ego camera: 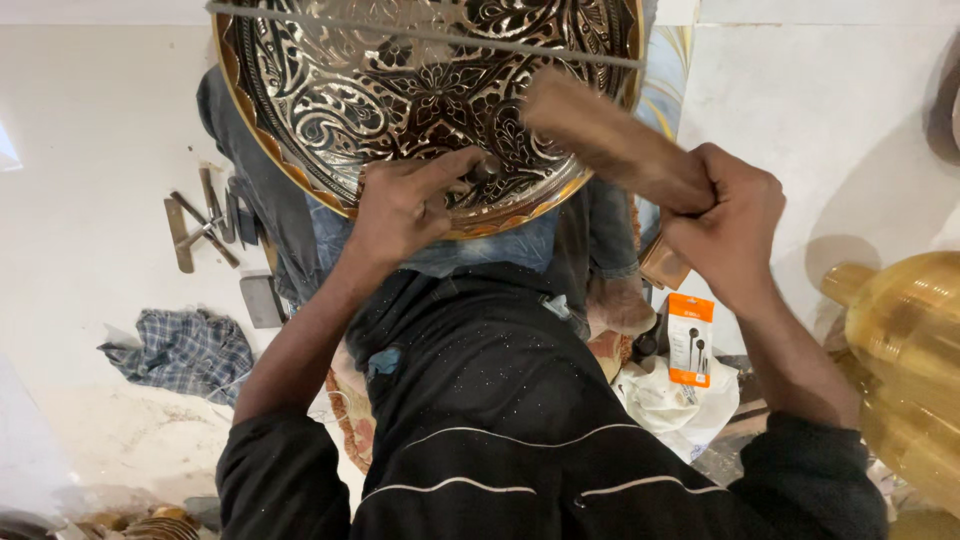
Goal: The person sits on the floor with an ornate engraved brass tray on their lap and decorates it by hammering. They hold a small punch against the tray surface with one hand and strike it with a wooden mallet held in the other hand, repositioning the punch repeatedly across the pattern.
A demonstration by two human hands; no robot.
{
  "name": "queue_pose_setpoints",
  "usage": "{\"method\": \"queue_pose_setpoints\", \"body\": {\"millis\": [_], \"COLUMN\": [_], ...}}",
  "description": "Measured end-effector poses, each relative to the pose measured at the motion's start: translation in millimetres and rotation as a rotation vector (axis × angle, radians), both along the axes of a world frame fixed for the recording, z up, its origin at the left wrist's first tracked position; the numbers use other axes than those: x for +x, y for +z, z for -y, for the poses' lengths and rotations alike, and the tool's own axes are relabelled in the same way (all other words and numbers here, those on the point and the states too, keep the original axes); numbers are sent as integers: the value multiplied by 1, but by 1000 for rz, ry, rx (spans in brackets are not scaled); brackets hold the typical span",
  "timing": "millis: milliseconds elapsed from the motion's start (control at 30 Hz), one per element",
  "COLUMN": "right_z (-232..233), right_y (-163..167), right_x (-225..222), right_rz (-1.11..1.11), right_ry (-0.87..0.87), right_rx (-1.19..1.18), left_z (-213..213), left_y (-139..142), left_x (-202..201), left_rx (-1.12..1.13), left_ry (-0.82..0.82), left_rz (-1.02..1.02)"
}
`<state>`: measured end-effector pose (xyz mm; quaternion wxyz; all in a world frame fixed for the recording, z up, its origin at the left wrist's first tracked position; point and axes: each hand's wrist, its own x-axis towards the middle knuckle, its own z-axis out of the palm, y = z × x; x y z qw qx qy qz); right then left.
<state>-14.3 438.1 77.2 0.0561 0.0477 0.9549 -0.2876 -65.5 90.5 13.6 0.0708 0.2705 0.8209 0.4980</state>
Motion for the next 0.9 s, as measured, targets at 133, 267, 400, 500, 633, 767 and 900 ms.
{"method": "queue_pose_setpoints", "body": {"millis": [133, 267, 400, 500, 633, 767, 900], "right_z": [0, 1, 7, 11, 13, 9, 15], "right_y": [-11, -15, -11, -5, -3, -4, -6], "right_x": [1, -1, -5, -7, -5, -3, -2], "right_rz": [-28, -205, 50, -126, 19, -182, -13], "right_ry": [-34, 187, -31, 188, -55, 237, -41], "right_rx": [-366, -16, -592, 155, -275, 224, -302], "left_z": [0, -3, -2, -2, -1, -1, -2], "left_y": [1, -1, 2, 7, 9, 5, -1], "left_x": [0, 1, 2, 1, -1, 0, 0], "left_rx": [9, -33, -51, -31, -19, -47, -78], "left_ry": [13, 28, 32, 40, 11, 20, 22], "left_rz": [1, -53, -43, -36, -5, -16, -86]}}
